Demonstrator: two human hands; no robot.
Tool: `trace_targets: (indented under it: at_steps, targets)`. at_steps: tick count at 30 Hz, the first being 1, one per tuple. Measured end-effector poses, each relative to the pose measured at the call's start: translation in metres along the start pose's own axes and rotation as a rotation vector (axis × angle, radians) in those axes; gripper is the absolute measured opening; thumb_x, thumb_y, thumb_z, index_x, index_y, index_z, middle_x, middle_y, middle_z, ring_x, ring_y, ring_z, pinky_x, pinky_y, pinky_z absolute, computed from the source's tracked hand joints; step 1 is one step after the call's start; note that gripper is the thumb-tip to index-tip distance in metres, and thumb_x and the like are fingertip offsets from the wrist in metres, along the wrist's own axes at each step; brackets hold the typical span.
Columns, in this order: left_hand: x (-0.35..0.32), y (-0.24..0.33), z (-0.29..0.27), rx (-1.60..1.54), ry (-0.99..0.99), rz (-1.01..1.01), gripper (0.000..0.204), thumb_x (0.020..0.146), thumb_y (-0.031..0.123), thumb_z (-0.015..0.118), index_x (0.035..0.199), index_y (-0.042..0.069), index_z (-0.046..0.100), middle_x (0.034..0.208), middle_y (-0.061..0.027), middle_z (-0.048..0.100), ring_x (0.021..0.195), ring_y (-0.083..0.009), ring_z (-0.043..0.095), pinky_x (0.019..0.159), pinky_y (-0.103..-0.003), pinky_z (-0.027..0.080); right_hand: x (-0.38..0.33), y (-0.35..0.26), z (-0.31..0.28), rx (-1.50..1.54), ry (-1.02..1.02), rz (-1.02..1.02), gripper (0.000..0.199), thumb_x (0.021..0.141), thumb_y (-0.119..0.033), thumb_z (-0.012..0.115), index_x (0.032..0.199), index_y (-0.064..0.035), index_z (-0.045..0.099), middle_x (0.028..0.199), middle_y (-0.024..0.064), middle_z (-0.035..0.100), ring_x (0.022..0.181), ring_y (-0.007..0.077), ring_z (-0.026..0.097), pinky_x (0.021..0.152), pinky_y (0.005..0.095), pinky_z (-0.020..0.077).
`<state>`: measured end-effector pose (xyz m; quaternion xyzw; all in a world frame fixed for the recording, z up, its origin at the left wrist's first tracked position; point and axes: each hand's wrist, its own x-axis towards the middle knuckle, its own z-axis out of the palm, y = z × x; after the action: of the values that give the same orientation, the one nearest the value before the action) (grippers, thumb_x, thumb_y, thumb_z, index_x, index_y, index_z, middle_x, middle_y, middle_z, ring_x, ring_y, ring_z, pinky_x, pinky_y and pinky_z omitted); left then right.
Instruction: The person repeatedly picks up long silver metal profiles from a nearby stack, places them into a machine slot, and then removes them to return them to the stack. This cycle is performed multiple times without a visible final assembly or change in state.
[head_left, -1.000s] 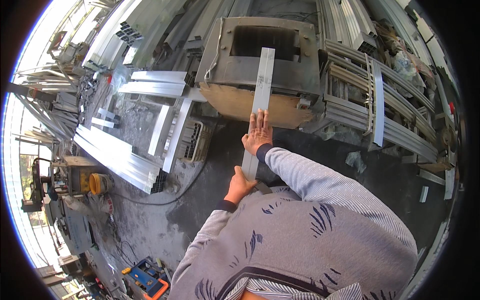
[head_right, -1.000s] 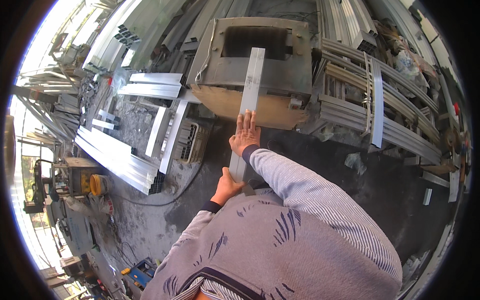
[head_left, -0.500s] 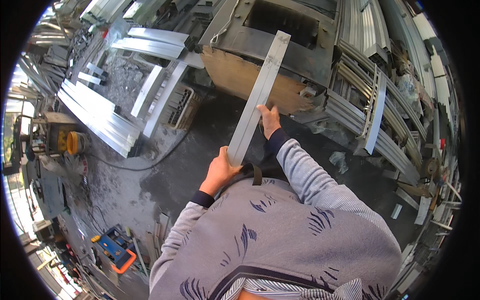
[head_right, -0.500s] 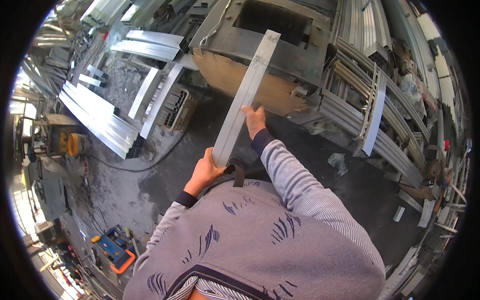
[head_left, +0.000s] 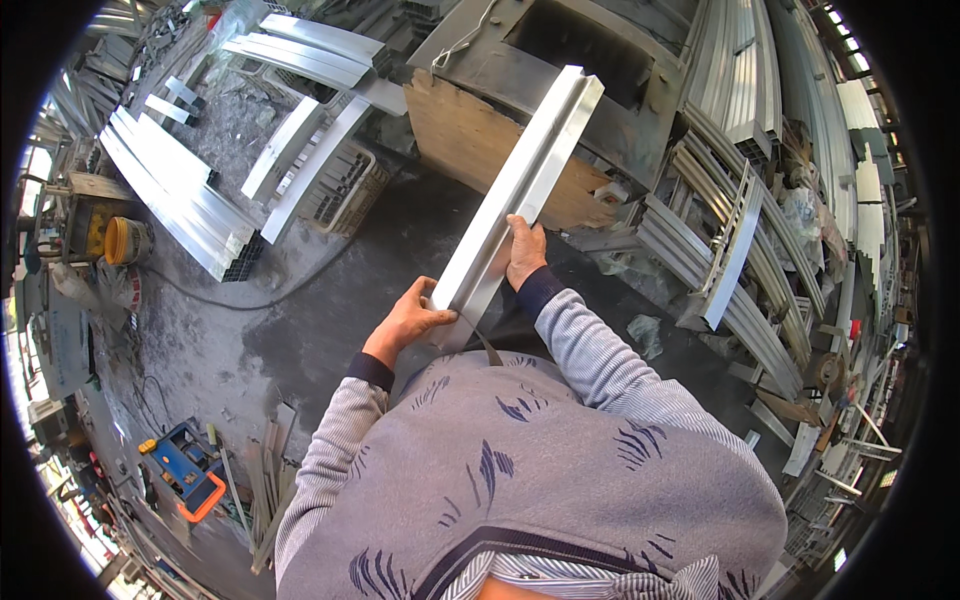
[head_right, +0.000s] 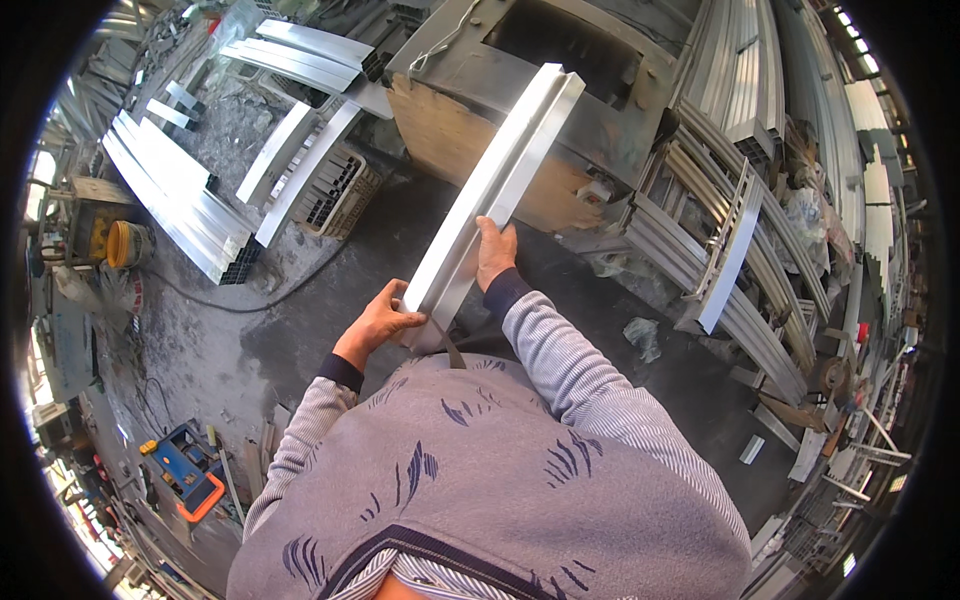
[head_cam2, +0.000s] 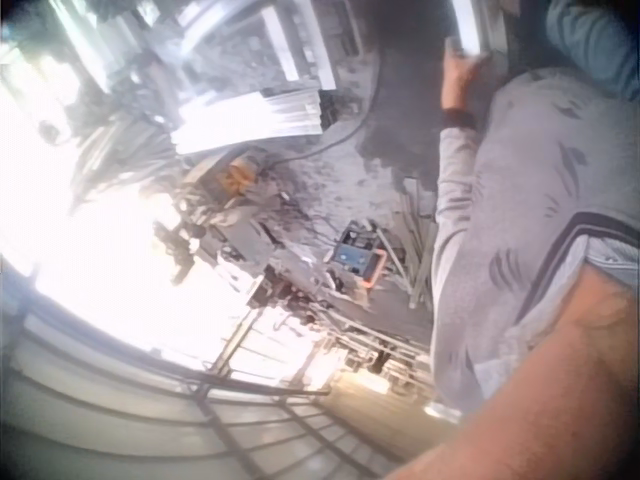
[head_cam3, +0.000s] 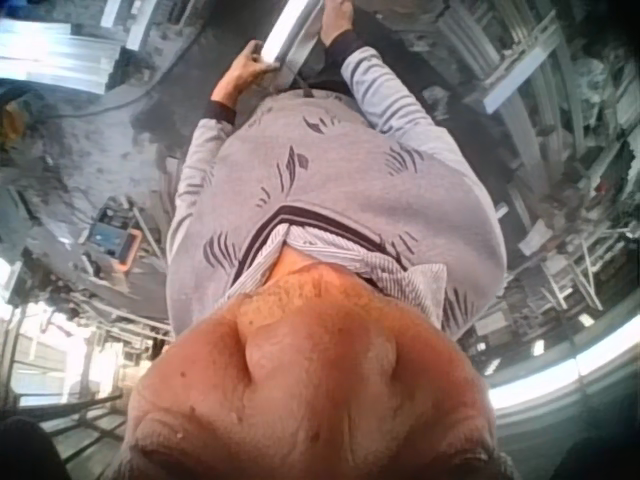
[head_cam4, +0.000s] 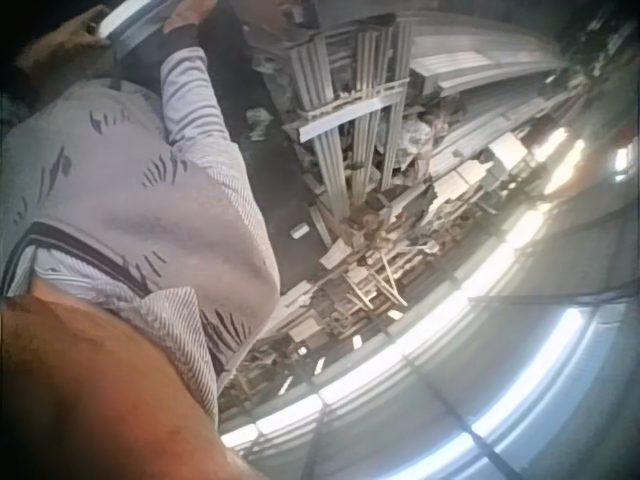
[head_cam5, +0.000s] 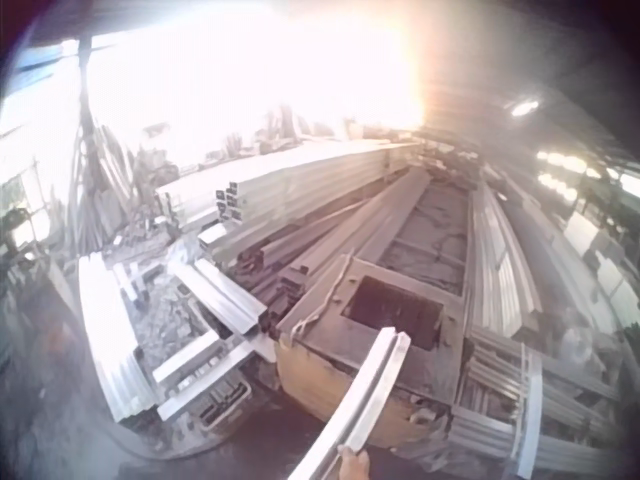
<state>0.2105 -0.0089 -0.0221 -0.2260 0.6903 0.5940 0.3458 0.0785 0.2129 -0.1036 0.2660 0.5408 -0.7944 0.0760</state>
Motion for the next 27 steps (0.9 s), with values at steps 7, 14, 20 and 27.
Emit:
trace_targets:
  at_steps: [7,14,20,27]
  targets:
    - [0.025,-0.022,0.013,-0.103,-0.190,0.085,0.066,0.081,0.034,0.095,0.132,0.002,0.068,0.121,-0.0129,0.075,0.112,-0.0274,0.069,0.105,-0.039,0.049,-0.002,0.005,0.000,-0.125,0.028,-0.001,0.038,0.095,-0.018,0.071,0.125,0.0003,0.055,0.116,0.0133,0.067,0.104,0.0243,0.067,0.094,0.0419,0.0557]
    - [0.027,-0.018,0.024,-0.113,-0.233,0.020,0.057,0.082,0.033,0.094,0.125,0.002,0.073,0.112,-0.0113,0.077,0.104,-0.0252,0.071,0.099,-0.039,0.053,-0.013,-0.032,0.007,-0.658,0.059,-0.008,0.062,0.088,-0.023,0.074,0.137,0.0055,0.050,0.129,0.0265,0.061,0.123,0.0392,0.061,0.109,0.0461,0.0477]
    - [0.037,0.000,0.030,-0.163,-0.250,0.042,0.050,0.084,0.031,0.092,0.119,0.001,0.073,0.106,-0.0049,0.075,0.096,-0.0172,0.068,0.089,-0.034,0.055,0.004,-0.076,0.034,-1.308,0.085,-0.721,0.102,0.080,-0.035,0.081,0.161,0.0013,0.033,0.162,0.0287,0.032,0.153,0.0500,0.027,0.127,0.0561,0.0269]
    - [0.085,0.072,0.043,-0.138,-0.228,0.160,0.035,0.090,0.019,0.086,0.117,0.000,0.074,0.107,-0.0061,0.077,0.093,-0.0173,0.071,0.087,-0.033,0.056,0.060,-0.117,0.063,-1.527,0.206,-0.677,0.097,0.084,-0.042,0.073,0.162,-0.0011,0.033,0.169,0.0278,0.022,0.155,0.0572,0.018,0.129,0.0605,0.0203]
